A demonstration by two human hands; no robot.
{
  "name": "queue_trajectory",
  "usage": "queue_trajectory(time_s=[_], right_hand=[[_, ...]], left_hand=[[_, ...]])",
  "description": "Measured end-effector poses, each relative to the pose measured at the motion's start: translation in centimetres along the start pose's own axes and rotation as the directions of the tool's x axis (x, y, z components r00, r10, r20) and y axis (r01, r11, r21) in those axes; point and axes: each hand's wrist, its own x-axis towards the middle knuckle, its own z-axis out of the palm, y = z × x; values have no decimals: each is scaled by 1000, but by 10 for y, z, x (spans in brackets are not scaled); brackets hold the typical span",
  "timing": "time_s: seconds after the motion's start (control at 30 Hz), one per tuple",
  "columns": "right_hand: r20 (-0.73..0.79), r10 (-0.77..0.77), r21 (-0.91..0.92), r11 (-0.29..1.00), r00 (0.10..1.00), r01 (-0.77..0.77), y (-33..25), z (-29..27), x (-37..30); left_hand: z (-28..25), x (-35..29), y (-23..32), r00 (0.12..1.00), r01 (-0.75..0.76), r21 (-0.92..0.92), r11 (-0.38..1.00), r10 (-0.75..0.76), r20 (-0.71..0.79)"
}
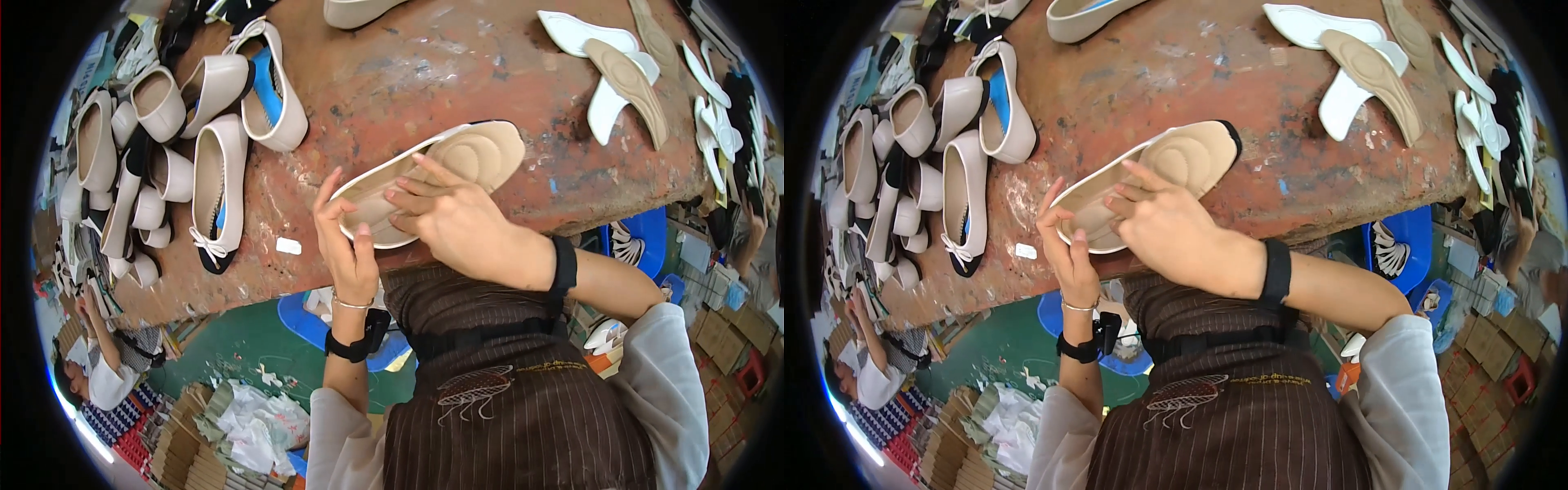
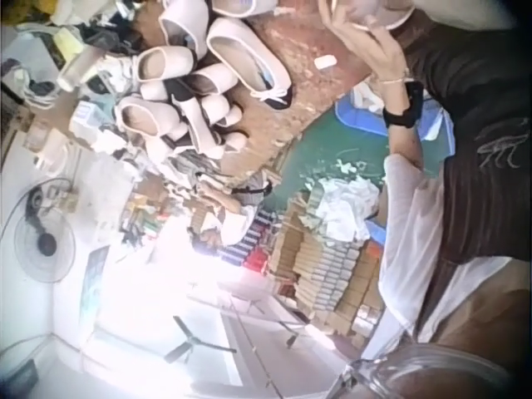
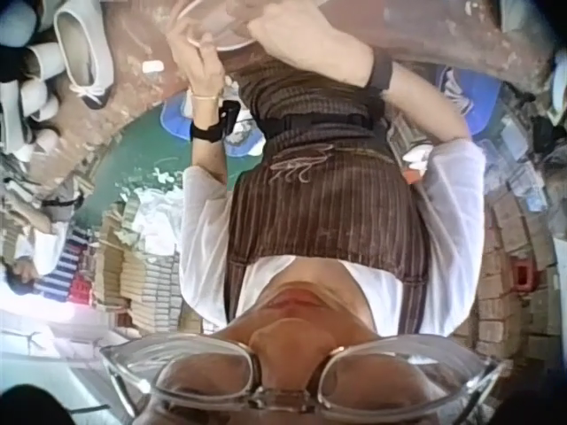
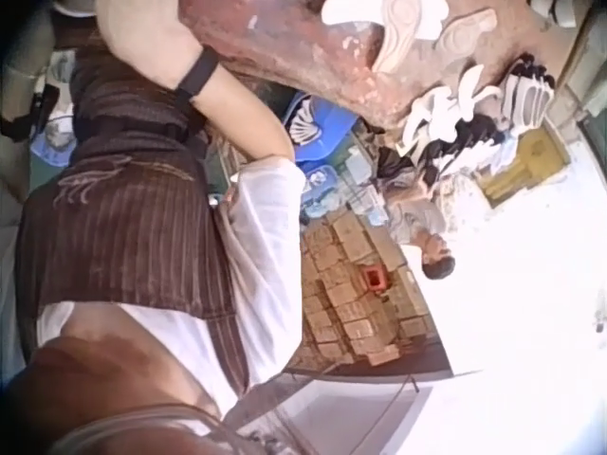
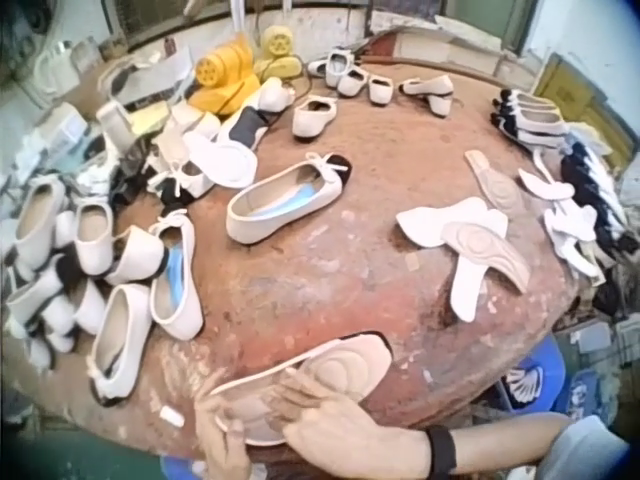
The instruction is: Inserting and pressing down cushioned insoles into assembled women's shoes.
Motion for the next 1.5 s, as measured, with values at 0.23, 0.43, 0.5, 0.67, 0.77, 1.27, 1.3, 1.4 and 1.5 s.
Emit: queue_trajectory(time_s=[0.23,0.43,0.5,0.67,0.77,1.27,1.3,1.4,1.5], right_hand=[[-625,339,29,911,703,-412,50,-36,30],[-201,308,205,941,930,-268,0,-55,-29],[-200,256,24,966,946,-256,-4,-41,-34],[-332,259,-55,955,907,-293,20,-15,0],[-167,297,-91,945,940,-314,24,-23,9],[-110,343,-160,920,933,-357,12,-32,6],[-49,349,-184,918,936,-352,19,-29,18],[-94,322,-301,893,942,-335,21,-28,29],[-57,125,-27,992,991,-126,32,-53,-3]], left_hand=[[48,-26,71,981,-40,426,904,-45,188],[71,-29,94,890,-196,541,818,-83,449],[72,-27,94,873,-197,584,787,-130,470],[70,-23,94,874,-234,574,785,-89,478],[68,-22,93,860,-206,568,796,-129,493],[64,-18,93,867,-150,537,830,-151,475],[64,-17,95,871,-177,533,827,-120,475],[67,-13,96,872,-217,495,841,-61,486],[49,-14,88,837,-205,415,886,-61,543]])
